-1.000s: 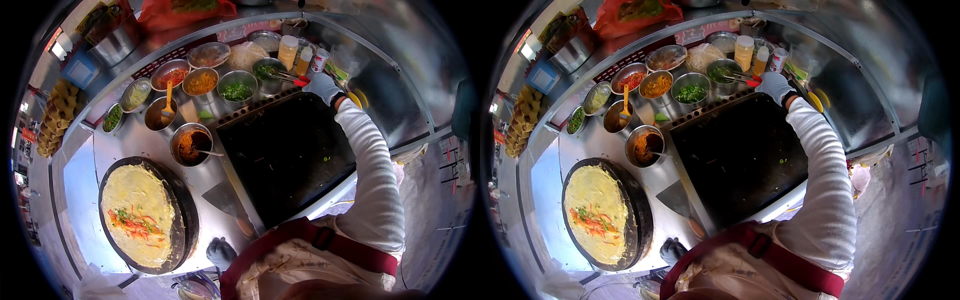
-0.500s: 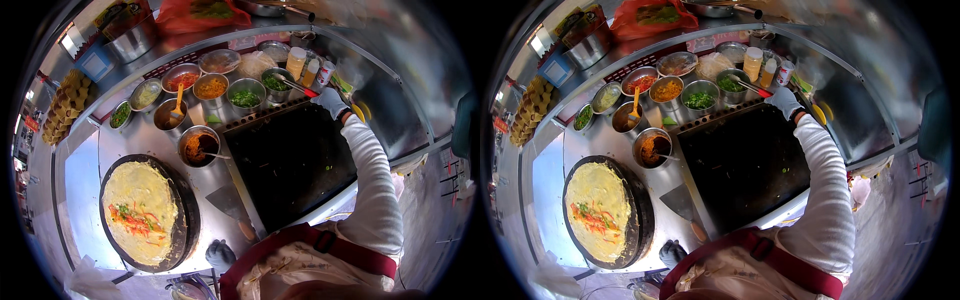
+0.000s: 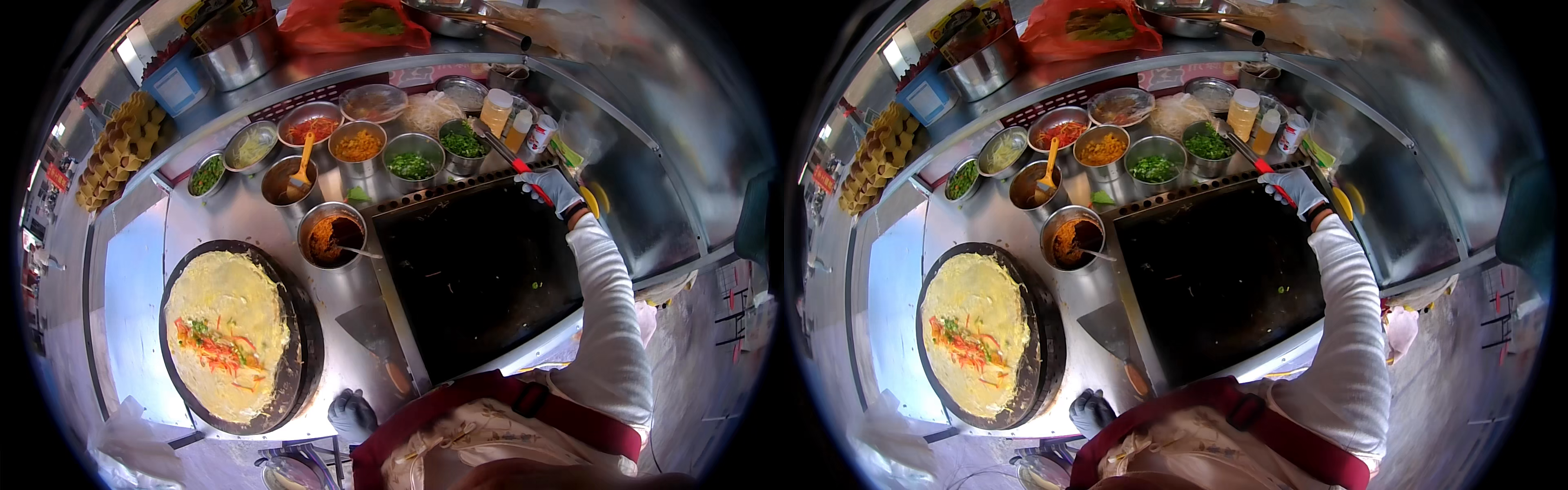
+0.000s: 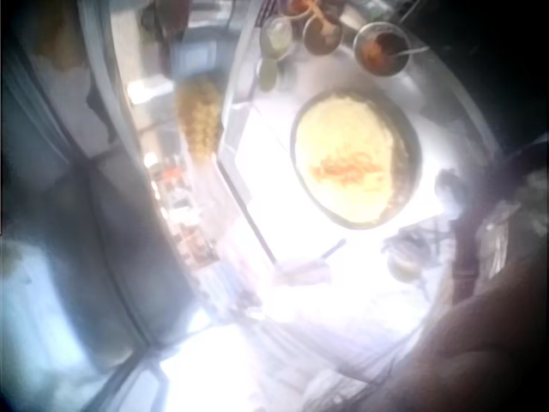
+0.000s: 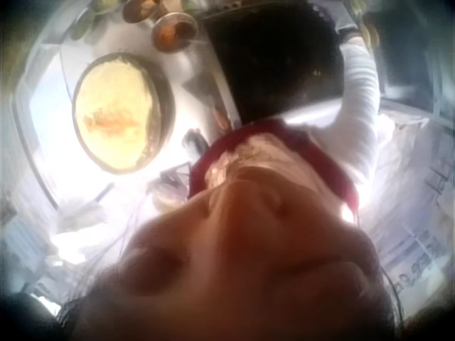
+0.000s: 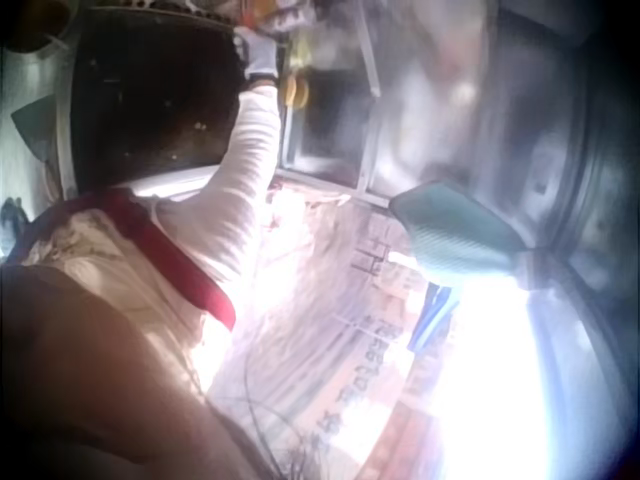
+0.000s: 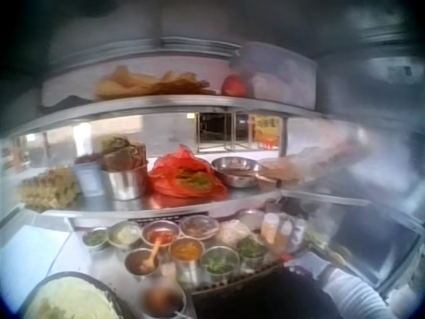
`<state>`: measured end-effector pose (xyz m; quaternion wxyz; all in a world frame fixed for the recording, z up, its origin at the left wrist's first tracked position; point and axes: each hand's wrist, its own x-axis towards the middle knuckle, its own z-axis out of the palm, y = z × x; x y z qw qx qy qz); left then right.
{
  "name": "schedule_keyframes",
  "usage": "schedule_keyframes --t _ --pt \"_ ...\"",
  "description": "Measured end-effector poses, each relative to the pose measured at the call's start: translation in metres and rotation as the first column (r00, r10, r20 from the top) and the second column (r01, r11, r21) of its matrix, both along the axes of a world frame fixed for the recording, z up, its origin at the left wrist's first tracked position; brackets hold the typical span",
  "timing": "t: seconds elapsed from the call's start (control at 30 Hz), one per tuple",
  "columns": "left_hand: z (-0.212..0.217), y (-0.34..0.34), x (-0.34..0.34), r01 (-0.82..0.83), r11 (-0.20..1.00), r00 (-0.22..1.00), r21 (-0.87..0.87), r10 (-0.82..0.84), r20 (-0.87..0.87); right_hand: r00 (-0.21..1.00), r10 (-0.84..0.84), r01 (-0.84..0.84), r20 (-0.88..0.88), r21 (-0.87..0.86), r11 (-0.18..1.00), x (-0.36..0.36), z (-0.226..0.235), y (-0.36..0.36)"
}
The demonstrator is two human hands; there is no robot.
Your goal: The person prepares a crepe on a round griddle, spreading batter and adding toppings including shredded carrots, green onions, and a sausage. They use tongs to place ingredients and a spatula to fold the crepe.
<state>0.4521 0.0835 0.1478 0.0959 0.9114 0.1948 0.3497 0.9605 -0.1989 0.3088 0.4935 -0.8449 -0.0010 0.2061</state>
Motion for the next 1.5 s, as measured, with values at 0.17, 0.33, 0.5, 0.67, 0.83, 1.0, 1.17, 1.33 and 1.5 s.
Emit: schedule_keyframes --t 0.17,0.33,0.5,0.67,0.83,1.0,1.17,1.33,1.5 --pt "0.000 0.000 0.001 -0.005 1.000 1.000 -0.001 0.005 0.006 1.000 -0.017 0.017 0.004 -0.015 1.000 0.006 -0.009 0.001" --pt "0.002 0.001 0.002 0.002 1.000 1.000 0.010 -0.003 0.017 0.999 -0.022 0.023 -0.033 0.037 0.999 0.008 -0.015 0.003" --pt "-0.006 0.002 -0.002 -0.016 1.000 1.000 0.013 0.016 -0.001 0.999 -0.025 0.026 -0.040 0.022 0.999 0.011 -0.018 0.003" --pt "-0.002 0.001 -0.001 -0.012 1.000 1.000 0.021 0.012 0.006 0.998 -0.038 0.038 -0.042 -0.007 0.999 0.013 -0.018 0.003" --pt "-0.005 0.002 -0.003 0.003 1.000 1.000 -0.001 -0.003 -0.001 0.999 -0.040 0.040 -0.027 -0.020 0.999 0.014 -0.019 0.004" --pt "-0.001 0.001 0.000 -0.010 1.000 1.000 0.001 0.010 -0.004 0.995 -0.009 0.034 0.103 -0.240 0.970 0.032 -0.027 -0.001" --pt "-0.010 0.004 -0.005 0.026 0.998 1.000 -0.049 -0.026 -0.007 0.846 0.429 -0.015 0.317 -0.790 0.613 0.026 0.009 0.033" --pt "-0.002 0.004 0.000 0.047 0.998 0.999 -0.032 -0.046 0.027 0.824 0.488 0.006 0.288 -0.865 0.501 0.029 0.018 0.039" --pt "-0.008 0.003 -0.003 0.023 0.997 1.000 -0.073 -0.022 0.008 0.834 0.379 0.075 0.400 -0.764 0.641 0.023 0.017 0.025"
